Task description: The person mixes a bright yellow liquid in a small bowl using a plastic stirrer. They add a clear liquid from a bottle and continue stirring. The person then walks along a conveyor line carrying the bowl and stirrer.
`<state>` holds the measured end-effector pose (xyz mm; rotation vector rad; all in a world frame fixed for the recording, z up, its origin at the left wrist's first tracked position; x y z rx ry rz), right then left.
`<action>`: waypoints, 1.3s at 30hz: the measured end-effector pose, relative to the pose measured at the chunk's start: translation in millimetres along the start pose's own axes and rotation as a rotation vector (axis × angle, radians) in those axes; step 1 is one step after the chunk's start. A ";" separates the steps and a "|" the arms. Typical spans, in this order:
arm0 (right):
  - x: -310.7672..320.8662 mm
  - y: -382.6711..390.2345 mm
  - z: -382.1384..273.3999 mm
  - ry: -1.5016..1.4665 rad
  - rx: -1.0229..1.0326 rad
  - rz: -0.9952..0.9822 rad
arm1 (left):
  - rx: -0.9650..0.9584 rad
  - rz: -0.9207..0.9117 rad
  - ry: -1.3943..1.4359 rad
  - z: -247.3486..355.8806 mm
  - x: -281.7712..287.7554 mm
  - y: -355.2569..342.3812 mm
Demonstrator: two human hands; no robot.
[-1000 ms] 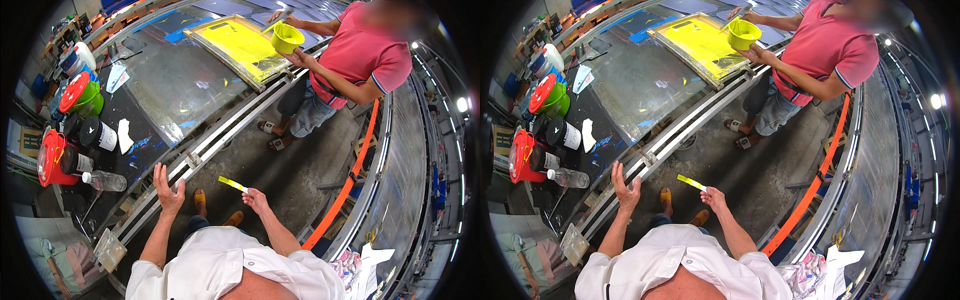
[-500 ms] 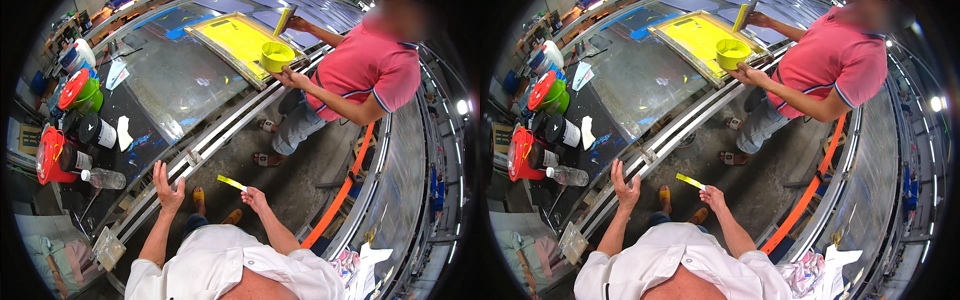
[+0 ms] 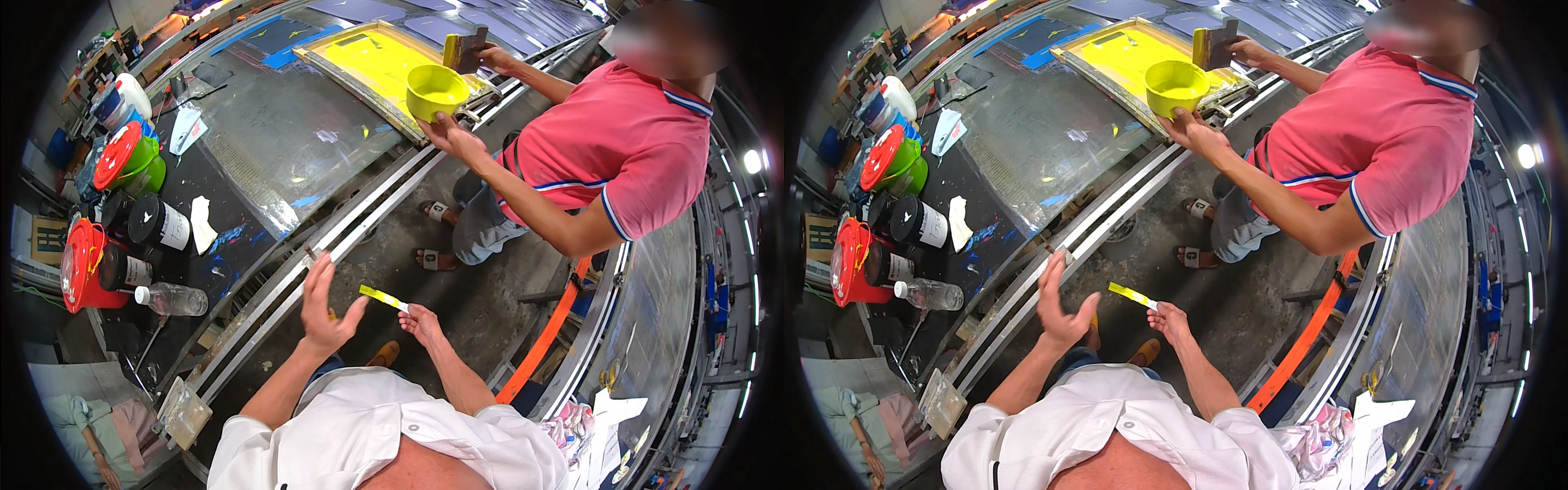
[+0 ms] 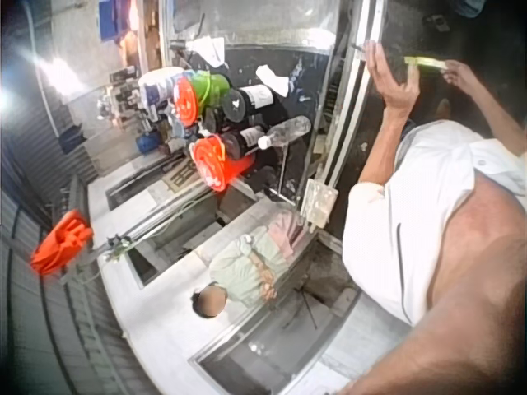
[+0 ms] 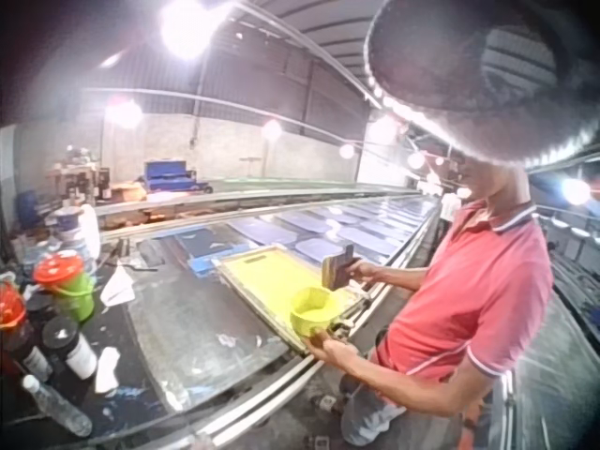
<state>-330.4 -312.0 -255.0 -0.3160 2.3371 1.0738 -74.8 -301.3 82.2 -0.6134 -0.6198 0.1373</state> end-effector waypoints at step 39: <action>-1.9 8.4 -11.5 -0.014 0.109 -0.059 | 0.279 0.172 0.870 -49.3 -82.4 -130.4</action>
Point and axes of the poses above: each hand's wrist, its own y-axis away from the middle knuckle, its own x-axis out of the back of the hand, z = x × y, the point moved 9 cm from there along -y, towards the middle knuckle, and after that the axes turned 15 degrees about -z, right-handed, at the moved point
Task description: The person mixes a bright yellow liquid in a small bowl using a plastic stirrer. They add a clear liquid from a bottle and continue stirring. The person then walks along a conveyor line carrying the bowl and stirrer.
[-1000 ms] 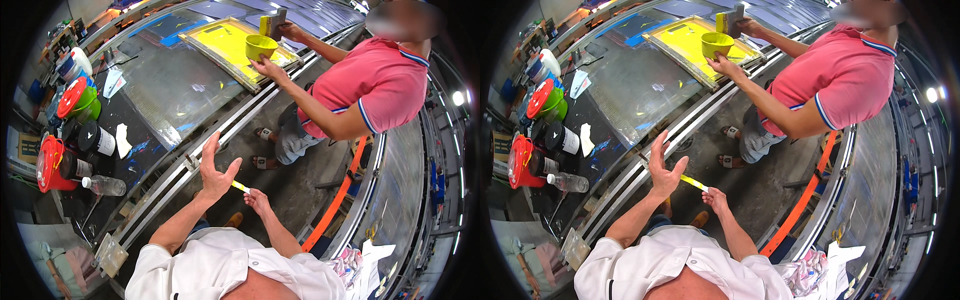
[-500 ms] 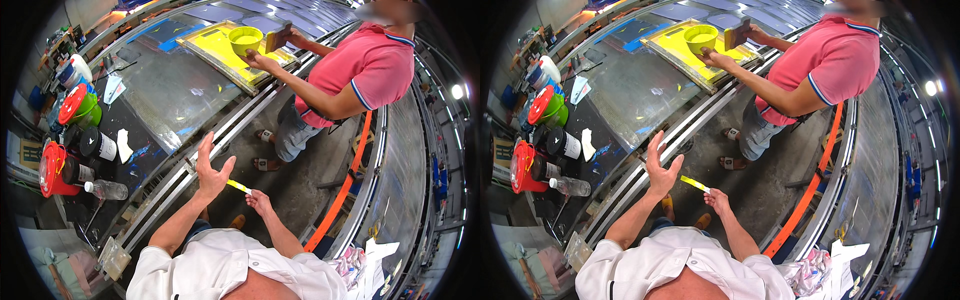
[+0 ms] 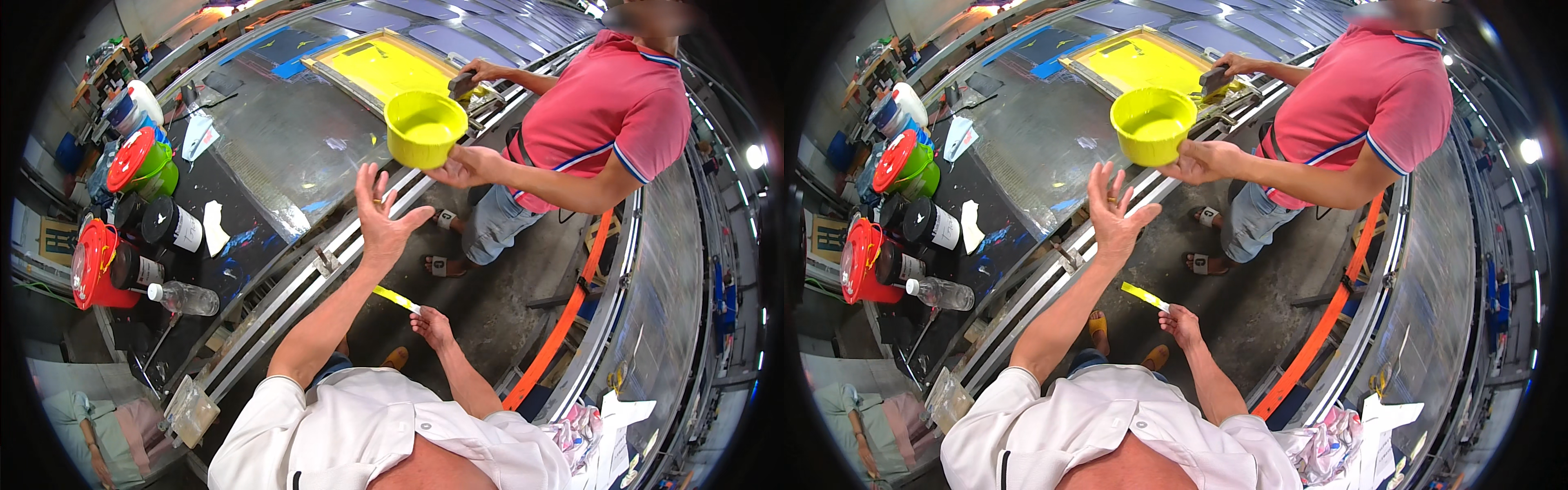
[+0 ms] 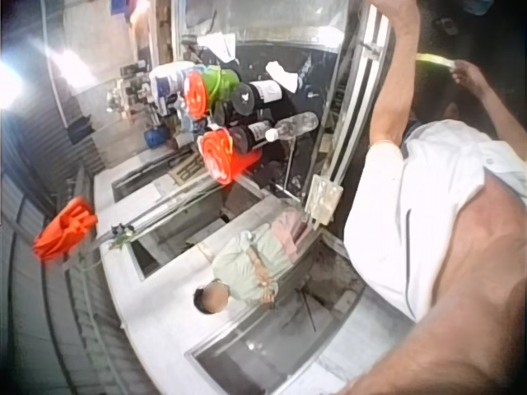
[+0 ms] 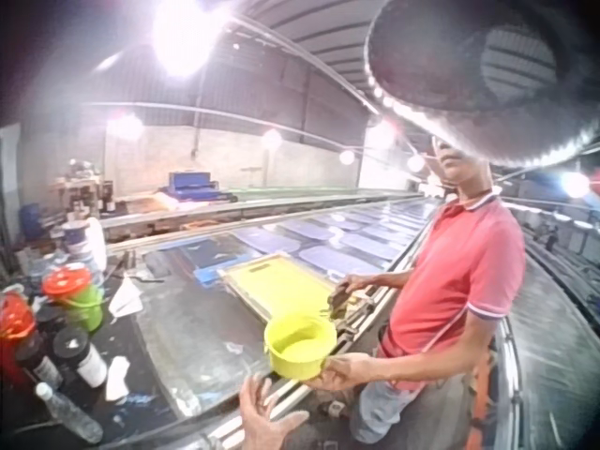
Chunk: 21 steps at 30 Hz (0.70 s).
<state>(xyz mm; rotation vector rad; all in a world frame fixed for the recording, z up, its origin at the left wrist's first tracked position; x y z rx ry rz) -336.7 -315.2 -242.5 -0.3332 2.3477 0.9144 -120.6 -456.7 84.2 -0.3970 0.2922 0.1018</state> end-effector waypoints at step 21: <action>10.3 18.4 5.5 -0.044 0.012 0.021 | -0.215 0.201 -0.336 15.4 -5.6 8.9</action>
Point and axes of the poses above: each hand's wrist, its own y-axis away from the middle knuckle, its own x-axis out of the back of the hand, z = x × y, the point moved 9 cm from there along -y, towards the middle knuckle, and after that the axes turned 15 degrees about -z, right-handed, at the moved point
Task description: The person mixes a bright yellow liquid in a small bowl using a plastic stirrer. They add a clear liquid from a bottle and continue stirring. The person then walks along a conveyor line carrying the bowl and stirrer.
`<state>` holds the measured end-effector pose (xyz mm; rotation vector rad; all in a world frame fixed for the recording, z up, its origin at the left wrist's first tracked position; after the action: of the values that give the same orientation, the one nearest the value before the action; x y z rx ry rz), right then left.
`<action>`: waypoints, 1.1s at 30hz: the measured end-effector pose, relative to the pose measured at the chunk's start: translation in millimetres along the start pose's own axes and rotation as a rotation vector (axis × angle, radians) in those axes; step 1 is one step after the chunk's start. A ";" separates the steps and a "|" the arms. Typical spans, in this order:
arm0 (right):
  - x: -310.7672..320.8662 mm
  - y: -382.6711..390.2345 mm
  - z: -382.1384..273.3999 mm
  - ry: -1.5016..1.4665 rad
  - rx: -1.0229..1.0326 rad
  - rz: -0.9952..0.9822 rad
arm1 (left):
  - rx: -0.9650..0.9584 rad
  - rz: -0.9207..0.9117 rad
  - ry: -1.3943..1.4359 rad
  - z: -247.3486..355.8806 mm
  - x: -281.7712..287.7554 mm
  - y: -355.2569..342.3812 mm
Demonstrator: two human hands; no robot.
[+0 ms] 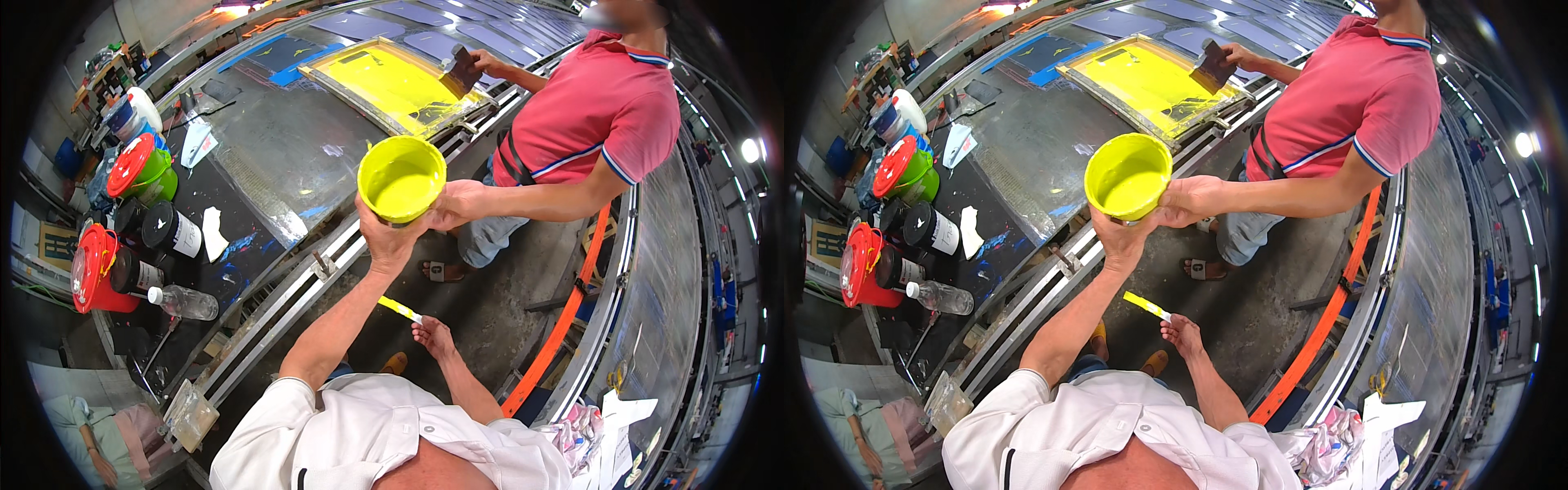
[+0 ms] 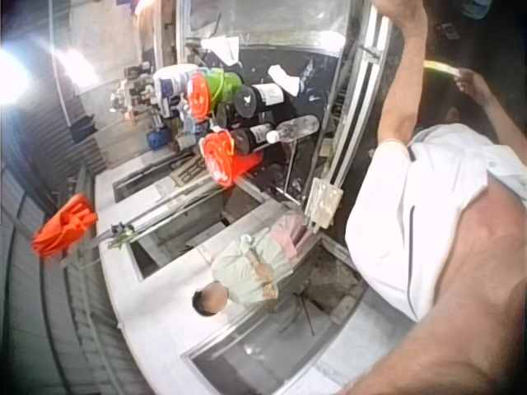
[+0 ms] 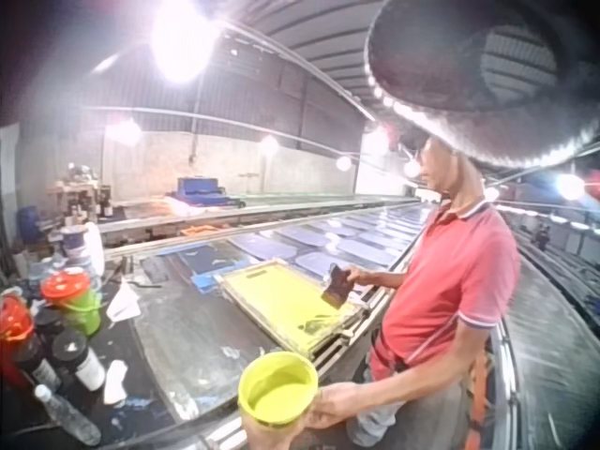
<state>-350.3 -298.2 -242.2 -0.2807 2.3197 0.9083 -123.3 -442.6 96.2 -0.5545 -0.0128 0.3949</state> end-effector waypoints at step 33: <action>-350.9 162.2 -237.4 0.793 0.562 -0.634 | 0.088 0.094 -0.704 113.2 251.3 148.5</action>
<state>-253.7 -347.3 198.3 -1.2037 2.7548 -0.2382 42.1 -176.9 92.6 -0.3072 -0.6445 0.6634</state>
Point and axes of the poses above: each hand's wrist, its own y-axis away from the middle knuckle, its own x-axis out of the back of the hand, z = x × y, the point moved 9 cm from there along -y, towards the middle knuckle, and after that the axes turned 15 degrees about -z, right-handed, at the moved point
